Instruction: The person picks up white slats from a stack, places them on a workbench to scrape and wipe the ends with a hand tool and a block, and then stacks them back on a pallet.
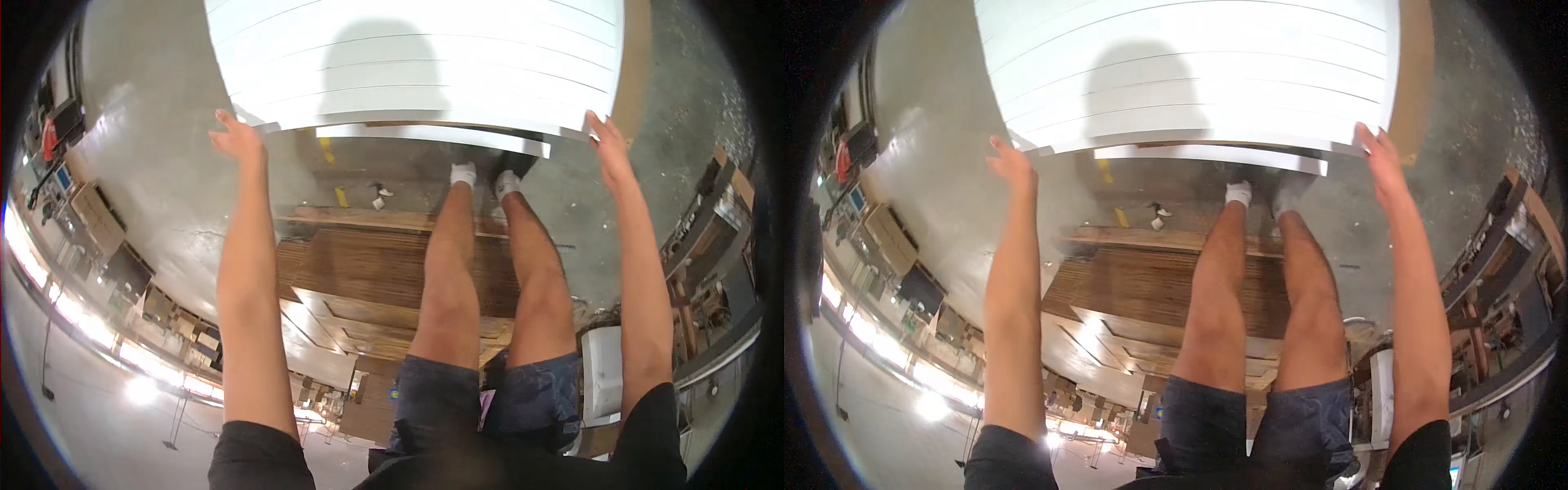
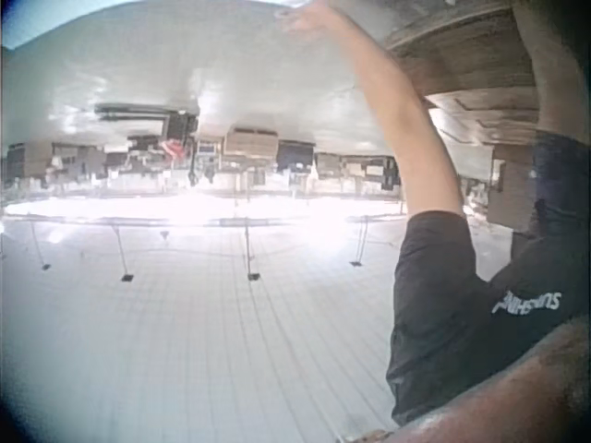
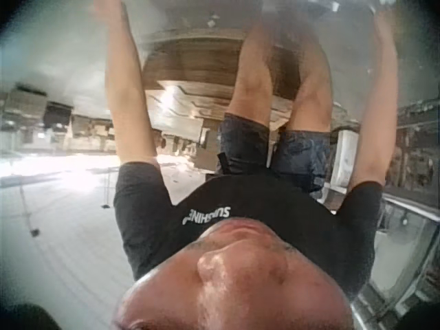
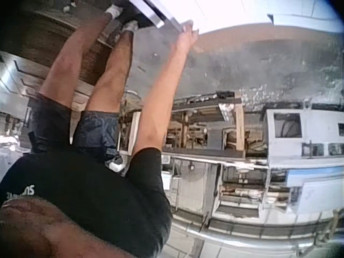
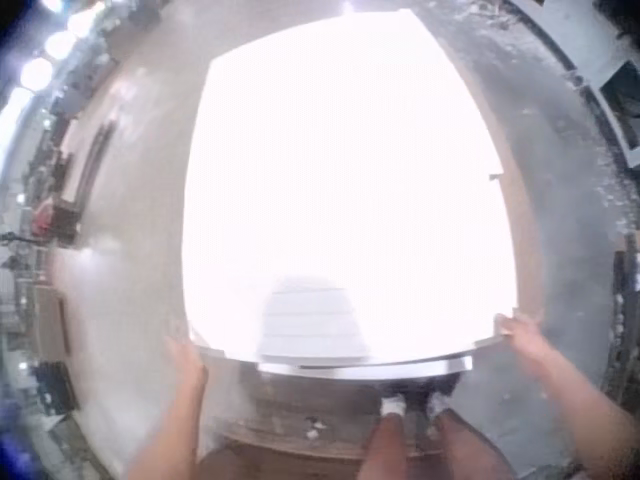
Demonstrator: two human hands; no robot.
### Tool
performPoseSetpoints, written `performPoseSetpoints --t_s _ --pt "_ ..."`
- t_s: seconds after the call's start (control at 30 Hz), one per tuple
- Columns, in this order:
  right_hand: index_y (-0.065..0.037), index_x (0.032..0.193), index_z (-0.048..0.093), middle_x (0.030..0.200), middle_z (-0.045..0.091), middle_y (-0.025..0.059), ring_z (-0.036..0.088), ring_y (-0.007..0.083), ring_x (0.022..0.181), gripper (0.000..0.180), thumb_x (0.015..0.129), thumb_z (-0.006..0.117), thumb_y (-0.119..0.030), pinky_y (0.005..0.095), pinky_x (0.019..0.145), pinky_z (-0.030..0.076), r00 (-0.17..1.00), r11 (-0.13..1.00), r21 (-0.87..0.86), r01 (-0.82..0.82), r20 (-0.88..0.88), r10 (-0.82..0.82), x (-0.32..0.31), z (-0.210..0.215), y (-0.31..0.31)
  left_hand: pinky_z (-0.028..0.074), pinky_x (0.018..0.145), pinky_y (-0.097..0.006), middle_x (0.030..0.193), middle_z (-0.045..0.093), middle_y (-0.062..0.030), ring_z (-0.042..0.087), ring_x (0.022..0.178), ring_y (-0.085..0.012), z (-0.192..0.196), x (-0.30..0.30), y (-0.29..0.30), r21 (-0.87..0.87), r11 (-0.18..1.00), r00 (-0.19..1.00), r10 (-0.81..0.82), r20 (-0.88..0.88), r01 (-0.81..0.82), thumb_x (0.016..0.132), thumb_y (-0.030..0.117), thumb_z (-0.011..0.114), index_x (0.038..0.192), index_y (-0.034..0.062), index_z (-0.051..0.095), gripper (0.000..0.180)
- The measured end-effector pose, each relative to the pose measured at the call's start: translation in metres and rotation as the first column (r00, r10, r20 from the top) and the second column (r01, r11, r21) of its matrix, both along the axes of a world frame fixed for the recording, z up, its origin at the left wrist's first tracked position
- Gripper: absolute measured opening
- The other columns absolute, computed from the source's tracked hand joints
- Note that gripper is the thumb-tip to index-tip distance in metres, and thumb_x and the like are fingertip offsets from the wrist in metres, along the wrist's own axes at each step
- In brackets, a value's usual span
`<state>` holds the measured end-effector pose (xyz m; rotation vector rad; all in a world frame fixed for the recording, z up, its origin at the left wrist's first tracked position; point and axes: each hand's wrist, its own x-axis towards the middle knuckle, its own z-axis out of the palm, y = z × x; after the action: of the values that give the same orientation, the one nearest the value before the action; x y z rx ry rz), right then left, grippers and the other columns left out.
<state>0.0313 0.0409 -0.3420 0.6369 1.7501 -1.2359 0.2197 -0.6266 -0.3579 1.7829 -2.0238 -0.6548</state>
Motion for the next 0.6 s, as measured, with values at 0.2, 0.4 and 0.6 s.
performPoseSetpoints --t_s 0.2,0.4,0.6 --pt "0.013 0.166 0.013 0.175 0.02 0.0259 0.023 0.033 0.162 0.114 0.1 0.068 -0.062 0.0445 0.133 0.018 0.996 0.977 0.206 -0.044 -0.067 0.059 0.0 -0.021 0.026 0.035 0.124 -0.045 0.161 0.048 -0.0233 0.049 0.147 -0.034 -0.007 -0.005 -0.048 0.689 0.688 0.956 -0.291 -0.025 0.227 0.11 0.069 0.04 0.159 -0.0092 0.039 0.093" --pt "0.015 0.165 0.013 0.175 0.02 0.027 0.019 0.034 0.164 0.113 0.101 0.067 -0.061 0.0443 0.133 0.016 0.997 0.974 0.223 -0.045 -0.051 0.058 0.008 -0.02 0.012 0.034 0.123 -0.046 0.165 0.045 -0.0172 0.045 0.15 -0.0305 -0.017 0.002 -0.048 0.709 0.679 0.979 -0.186 -0.089 0.193 0.107 0.076 0.034 0.165 0.0036 0.036 0.092" --pt "0.015 0.165 0.011 0.174 0.021 0.0285 0.017 0.0347 0.164 0.112 0.102 0.067 -0.059 0.0435 0.134 0.014 0.995 0.97 0.245 -0.007 -0.094 0.031 0.001 -0.018 0.026 0.031 0.125 -0.048 0.167 0.042 -0.0183 0.04 0.153 -0.0309 -0.027 -0.001 -0.029 0.716 0.673 0.98 -0.179 -0.083 0.184 0.11 0.071 0.03 0.166 0.0045 0.035 0.087"
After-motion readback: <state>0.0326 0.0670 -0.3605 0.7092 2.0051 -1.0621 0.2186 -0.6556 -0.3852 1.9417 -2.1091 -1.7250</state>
